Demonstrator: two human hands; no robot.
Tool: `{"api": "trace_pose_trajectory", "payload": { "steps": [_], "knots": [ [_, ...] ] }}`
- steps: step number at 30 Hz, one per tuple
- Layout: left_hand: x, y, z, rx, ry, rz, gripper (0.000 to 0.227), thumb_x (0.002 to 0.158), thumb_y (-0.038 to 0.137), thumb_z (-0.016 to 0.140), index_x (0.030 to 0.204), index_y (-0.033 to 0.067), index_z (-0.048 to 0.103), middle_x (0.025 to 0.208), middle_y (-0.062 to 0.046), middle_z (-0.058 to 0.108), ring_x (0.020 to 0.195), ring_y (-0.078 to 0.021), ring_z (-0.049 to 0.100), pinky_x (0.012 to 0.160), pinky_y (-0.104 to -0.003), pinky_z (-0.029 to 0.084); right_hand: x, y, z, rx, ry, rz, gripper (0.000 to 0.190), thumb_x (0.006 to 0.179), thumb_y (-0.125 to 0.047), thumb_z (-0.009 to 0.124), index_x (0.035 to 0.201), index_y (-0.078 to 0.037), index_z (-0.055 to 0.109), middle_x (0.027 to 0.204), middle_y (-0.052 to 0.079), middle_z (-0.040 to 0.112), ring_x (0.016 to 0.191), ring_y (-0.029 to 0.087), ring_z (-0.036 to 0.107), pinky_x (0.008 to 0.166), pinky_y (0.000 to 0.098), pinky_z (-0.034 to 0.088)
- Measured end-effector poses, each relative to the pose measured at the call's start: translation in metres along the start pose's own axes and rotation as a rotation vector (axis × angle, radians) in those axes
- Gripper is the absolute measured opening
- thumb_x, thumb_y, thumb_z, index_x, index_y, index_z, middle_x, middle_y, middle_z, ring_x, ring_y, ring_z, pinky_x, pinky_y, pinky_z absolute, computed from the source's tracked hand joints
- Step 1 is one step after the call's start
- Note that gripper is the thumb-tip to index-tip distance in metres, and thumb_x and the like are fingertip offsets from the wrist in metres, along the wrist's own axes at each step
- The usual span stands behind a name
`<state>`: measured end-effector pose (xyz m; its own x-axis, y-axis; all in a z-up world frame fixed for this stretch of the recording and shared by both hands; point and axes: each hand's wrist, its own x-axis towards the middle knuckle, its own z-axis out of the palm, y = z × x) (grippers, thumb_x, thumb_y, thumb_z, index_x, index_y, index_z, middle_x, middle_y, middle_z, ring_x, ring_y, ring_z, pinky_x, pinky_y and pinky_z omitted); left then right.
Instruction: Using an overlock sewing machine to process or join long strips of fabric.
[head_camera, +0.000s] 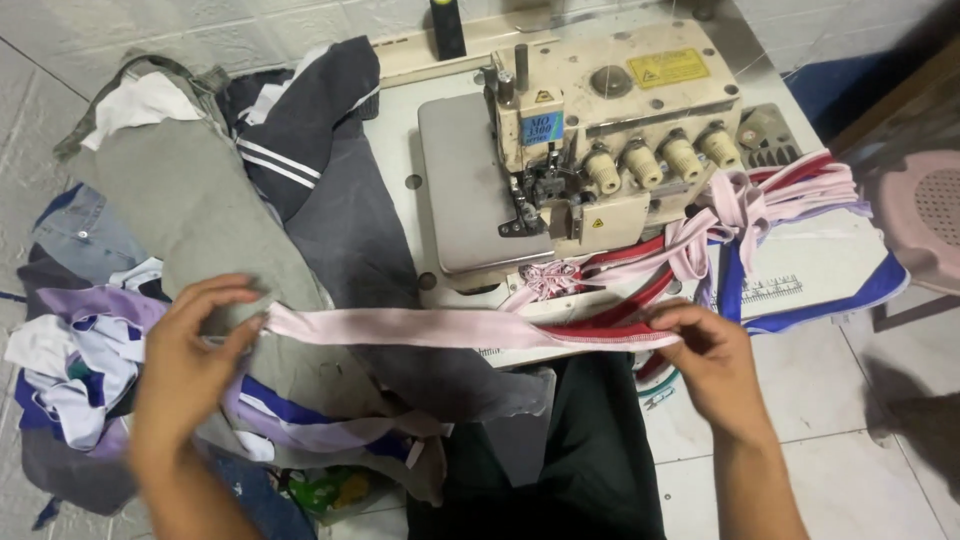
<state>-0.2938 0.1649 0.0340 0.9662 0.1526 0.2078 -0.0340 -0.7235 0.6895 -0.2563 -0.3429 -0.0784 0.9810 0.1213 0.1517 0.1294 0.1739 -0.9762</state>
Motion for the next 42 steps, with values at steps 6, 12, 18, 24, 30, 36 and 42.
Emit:
{"api": "trace_pose_trajectory", "payload": {
  "steps": [6,12,18,24,30,36,42],
  "knots": [
    [0.021,0.058,0.108,-0.634,-0.301,0.486,0.042,0.099,0.046,0.061,0.115,0.0088,0.071,0.111,-0.017,0.073,0.105,-0.0327,0.073,0.09,-0.05,0.058,0.028,-0.029,0.014,-0.05,-0.281,-0.28,0.01,0.087,-0.008,0.073,0.083,0.001,0.07,0.09,0.021,0.075,0.089,0.03,0.074,0.081,0.0417,0.056],
    [0.04,0.148,0.192,-0.542,-1.173,0.636,0.031,0.107,0.026,0.051,0.118,0.0043,0.071,0.088,-0.007,0.073,0.061,-0.0095,0.059,0.051,-0.018,0.04,0.032,-0.072,0.019,0.029,-0.456,-0.27,0.015,0.097,-0.025,0.071,0.091,-0.011,0.071,0.093,0.006,0.073,0.088,0.025,0.073,0.082,0.0409,0.063],
    [0.026,0.151,0.22,-0.823,-1.077,0.405,0.025,0.104,0.029,0.06,0.091,0.0082,0.069,0.08,0.009,0.055,0.077,-0.0033,0.045,0.068,-0.021,0.034,0.041,-0.065,0.049,-0.222,-0.137,-0.113,0.024,0.095,-0.009,0.066,0.119,-0.006,0.069,0.117,0.011,0.075,0.109,0.021,0.073,0.103,0.0338,0.059],
    [0.017,0.145,0.211,-0.781,-0.56,0.173,0.018,0.101,0.02,0.064,0.087,0.0099,0.07,0.069,0.002,0.06,0.061,-0.0094,0.052,0.057,-0.026,0.037,0.004,-0.011,0.074,0.112,0.467,-0.099,0.016,0.098,-0.005,0.065,0.113,-0.002,0.061,0.108,0.016,0.069,0.098,0.02,0.068,0.095,0.029,0.056],
    [-0.004,0.146,0.226,-1.016,-0.181,0.149,0.015,0.095,0.02,0.072,0.099,0.0059,0.074,0.095,-0.004,0.072,0.088,-0.0119,0.066,0.079,-0.025,0.052,-0.014,-0.025,0.122,0.137,0.116,-0.075,0.055,0.086,-0.019,0.077,0.132,-0.002,0.053,0.123,0.014,0.066,0.114,0.021,0.064,0.102,0.0321,0.053],
    [-0.004,0.168,0.183,-1.101,-0.013,0.277,0.005,0.096,0.01,0.071,0.097,0.0051,0.073,0.101,-0.007,0.071,0.093,-0.0167,0.068,0.083,-0.03,0.056,-0.012,-0.044,0.14,0.276,-0.025,-0.06,0.059,0.086,-0.004,0.076,0.134,-0.007,0.042,0.092,0.004,0.068,0.074,0.01,0.057,0.068,0.0238,0.047],
    [0.006,0.167,0.157,-1.003,0.136,0.335,0.013,0.102,0.018,0.067,0.098,0.0062,0.07,0.083,-0.001,0.066,0.074,-0.0098,0.06,0.067,-0.025,0.05,-0.009,-0.039,0.126,0.528,-0.047,-0.103,0.039,0.093,0.004,0.064,0.127,-0.004,0.048,0.091,0.008,0.068,0.051,0.008,0.047,0.042,0.0184,0.037]
  ]
}}
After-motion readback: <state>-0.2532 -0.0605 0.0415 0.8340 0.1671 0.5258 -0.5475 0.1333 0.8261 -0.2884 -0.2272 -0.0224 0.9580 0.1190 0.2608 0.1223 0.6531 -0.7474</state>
